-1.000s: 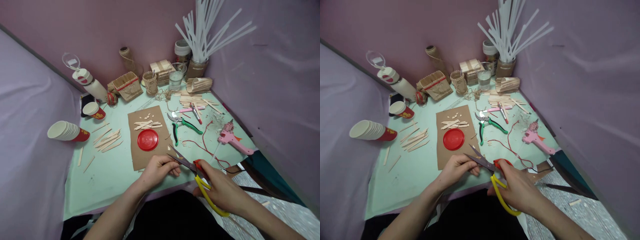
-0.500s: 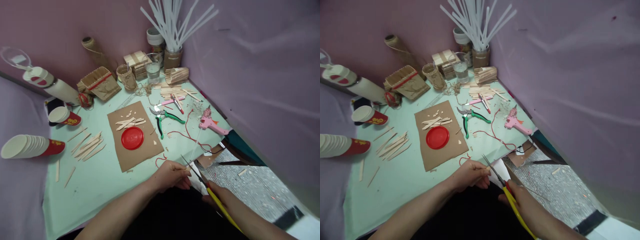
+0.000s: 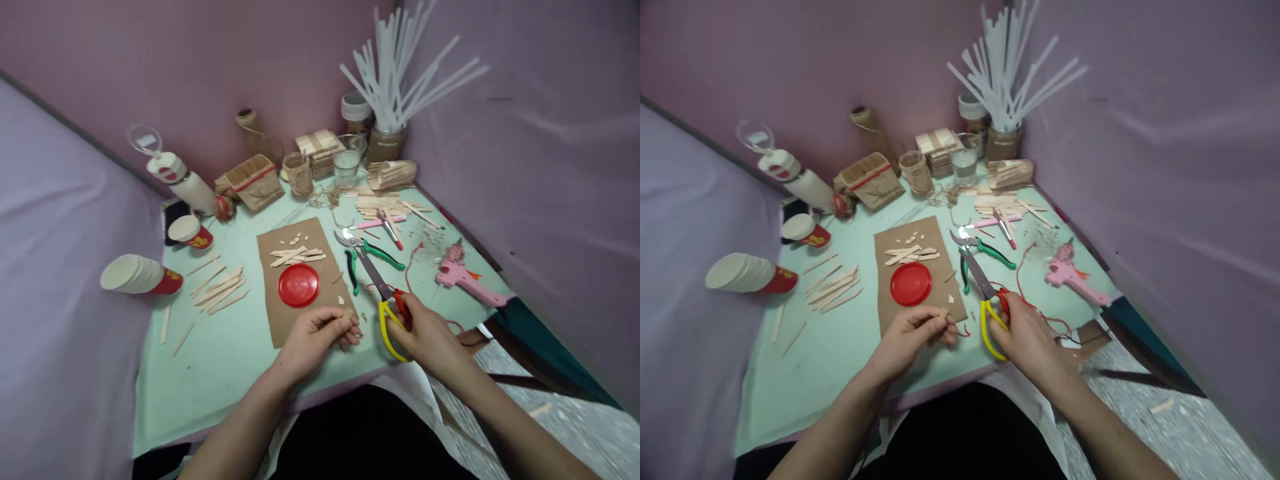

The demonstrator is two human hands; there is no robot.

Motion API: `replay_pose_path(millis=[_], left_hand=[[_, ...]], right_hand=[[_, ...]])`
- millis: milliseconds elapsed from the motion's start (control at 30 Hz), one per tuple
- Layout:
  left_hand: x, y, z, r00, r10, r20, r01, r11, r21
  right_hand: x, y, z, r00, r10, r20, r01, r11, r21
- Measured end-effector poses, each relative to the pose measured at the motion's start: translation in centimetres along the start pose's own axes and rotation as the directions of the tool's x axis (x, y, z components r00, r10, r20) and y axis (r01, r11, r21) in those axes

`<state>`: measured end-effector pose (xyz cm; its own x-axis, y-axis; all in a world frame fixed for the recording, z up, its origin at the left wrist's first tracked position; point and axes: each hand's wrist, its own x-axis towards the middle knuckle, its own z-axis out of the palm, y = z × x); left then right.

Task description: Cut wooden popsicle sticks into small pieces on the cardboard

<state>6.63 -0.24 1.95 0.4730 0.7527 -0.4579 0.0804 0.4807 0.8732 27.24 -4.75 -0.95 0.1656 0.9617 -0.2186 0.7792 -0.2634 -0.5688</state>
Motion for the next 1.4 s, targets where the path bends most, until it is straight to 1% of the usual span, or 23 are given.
replay_pose_path(millis=[33, 67, 133, 200, 300, 367, 467, 667, 800, 867, 1000, 1167, 1233, 1267, 1333, 1400], left_hand=[[0.0, 0.5, -1.1, 0.995, 0.073, -0.068, -0.068, 0.995, 0.075], [0.1, 0.9, -2.3, 0.977, 0.159, -0.139, -0.137, 0.978, 0.159], [0.4, 1.4, -4.7, 0.914, 0.329, -0.236, -0.237, 0.908, 0.347], [1.0, 1.5, -6.7, 0.855, 0.425, -0.296, -0.268, 0.853, 0.448], [2.4, 1.3, -8.9, 0.812, 0.458, -0.361, -0.261, 0.839, 0.478], [3.4, 1.3, -9.9, 0.795, 0.471, -0.382, -0.257, 0.833, 0.491], [5.0, 1.6, -11.0, 0.782, 0.495, -0.378, -0.254, 0.807, 0.533], [7.7, 2.3, -12.2, 0.773, 0.526, -0.355, -0.224, 0.749, 0.623], [8.9, 2.3, -12.0, 0.752, 0.579, -0.316, -0.209, 0.663, 0.719], [9.2, 2.3, -11.8, 0.754, 0.583, -0.302, -0.198, 0.64, 0.742], [9.5, 2.2, -11.7, 0.761, 0.575, -0.301, -0.189, 0.64, 0.745], [9.6, 2.2, -11.8, 0.742, 0.597, -0.304, -0.208, 0.637, 0.743], [9.3, 2.4, -11.8, 0.712, 0.63, -0.311, -0.233, 0.629, 0.742], [9.1, 2.5, -11.9, 0.685, 0.655, -0.317, -0.254, 0.623, 0.74], [8.4, 2.8, -12.3, 0.614, 0.716, -0.333, -0.3, 0.602, 0.74], [7.2, 2.8, -13.1, 0.551, 0.759, -0.348, -0.307, 0.572, 0.761]], right_hand=[[0.7, -0.4, 0.5, 1.0, 0.001, -0.017, -0.002, 0.999, -0.035], [1.2, -0.8, 1.0, 1.0, 0.001, -0.031, -0.003, 0.998, -0.069], [2.0, -1.0, 1.9, 0.999, -0.013, -0.052, 0.007, 0.993, -0.115], [2.4, -0.8, 2.6, 0.996, -0.042, -0.078, 0.032, 0.991, -0.128], [2.7, -0.1, 3.3, 0.99, -0.078, -0.114, 0.065, 0.991, -0.113], [2.8, 0.3, 3.6, 0.987, -0.087, -0.133, 0.073, 0.992, -0.105], [3.0, 0.5, 3.8, 0.985, -0.087, -0.146, 0.073, 0.993, -0.097], [3.1, 0.6, 4.1, 0.985, -0.072, -0.158, 0.055, 0.992, -0.114], [3.2, 1.0, 4.5, 0.979, -0.053, -0.195, 0.033, 0.994, -0.106], [3.3, 1.3, 4.7, 0.98, -0.042, -0.195, 0.018, 0.993, -0.121], [3.6, 1.5, 4.7, 0.989, -0.023, -0.149, -0.001, 0.988, -0.154], [3.6, 1.2, 4.6, 0.99, -0.001, -0.142, -0.017, 0.992, -0.128], [3.6, 1.4, 4.5, 0.993, -0.002, -0.121, -0.014, 0.991, -0.13], [3.7, 1.5, 4.4, 0.996, 0.0, -0.095, -0.013, 0.991, -0.135], [4.0, 1.8, 4.3, 0.999, 0.011, -0.03, -0.016, 0.988, -0.156], [4.2, 2.3, 4.2, 0.999, 0.031, 0.021, -0.026, 0.984, -0.177]])
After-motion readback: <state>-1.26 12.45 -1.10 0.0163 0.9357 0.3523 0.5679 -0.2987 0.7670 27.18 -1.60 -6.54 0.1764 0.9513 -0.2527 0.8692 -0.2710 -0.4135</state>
